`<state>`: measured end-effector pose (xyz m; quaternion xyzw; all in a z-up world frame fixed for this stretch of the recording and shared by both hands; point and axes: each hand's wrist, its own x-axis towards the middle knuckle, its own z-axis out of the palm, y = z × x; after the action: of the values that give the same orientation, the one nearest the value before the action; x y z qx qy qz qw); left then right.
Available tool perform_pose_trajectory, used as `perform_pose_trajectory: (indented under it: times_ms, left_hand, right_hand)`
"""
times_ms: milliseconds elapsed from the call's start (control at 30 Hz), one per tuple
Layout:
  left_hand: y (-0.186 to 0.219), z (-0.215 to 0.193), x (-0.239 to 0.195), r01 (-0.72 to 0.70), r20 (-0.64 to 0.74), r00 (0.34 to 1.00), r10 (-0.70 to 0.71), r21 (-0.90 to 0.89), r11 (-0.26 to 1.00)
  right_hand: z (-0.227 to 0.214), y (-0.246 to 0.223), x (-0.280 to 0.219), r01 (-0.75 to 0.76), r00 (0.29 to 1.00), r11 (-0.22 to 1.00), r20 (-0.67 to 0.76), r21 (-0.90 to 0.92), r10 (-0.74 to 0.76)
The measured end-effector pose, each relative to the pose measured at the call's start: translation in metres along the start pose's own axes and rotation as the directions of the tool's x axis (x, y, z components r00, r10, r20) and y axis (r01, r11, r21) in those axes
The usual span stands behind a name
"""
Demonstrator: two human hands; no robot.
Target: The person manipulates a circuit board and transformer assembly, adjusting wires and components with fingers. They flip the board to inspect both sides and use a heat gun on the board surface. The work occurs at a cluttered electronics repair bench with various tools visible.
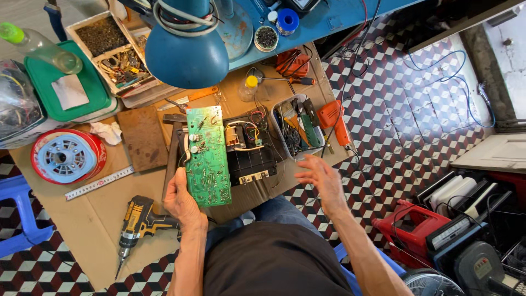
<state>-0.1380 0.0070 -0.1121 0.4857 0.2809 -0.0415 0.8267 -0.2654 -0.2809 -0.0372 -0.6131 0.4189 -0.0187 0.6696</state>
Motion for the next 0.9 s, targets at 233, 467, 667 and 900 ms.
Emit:
perform_pose_trajectory:
  times_ms: [233,467,667,900]
  left_hand:
    - [-0.022,-0.012,-0.027,-0.060,0.009,0.998,0.060,0.317,0.946]
    - [-0.036,-0.010,-0.048,0.063,0.029,0.997,-0.075,0.299,0.952]
    - [-0.041,0.016,-0.059,0.120,-0.121,0.988,-0.097,0.203,0.972]
    - [-0.040,0.032,-0.073,0.143,-0.070,0.989,-0.132,0.196,0.970]
  right_hand:
    - [-0.130,0.043,0.081,-0.013,0.937,0.939,-0.332,-0.345,-0.109]
    - [-0.190,0.080,0.200,-0.012,0.959,0.540,-0.162,-0.842,-0.232]
    - [-0.179,0.086,0.242,-0.065,0.995,0.440,-0.091,-0.895,-0.038]
    - [-0.166,0.074,0.251,-0.019,0.988,0.370,-0.073,-0.929,-0.132]
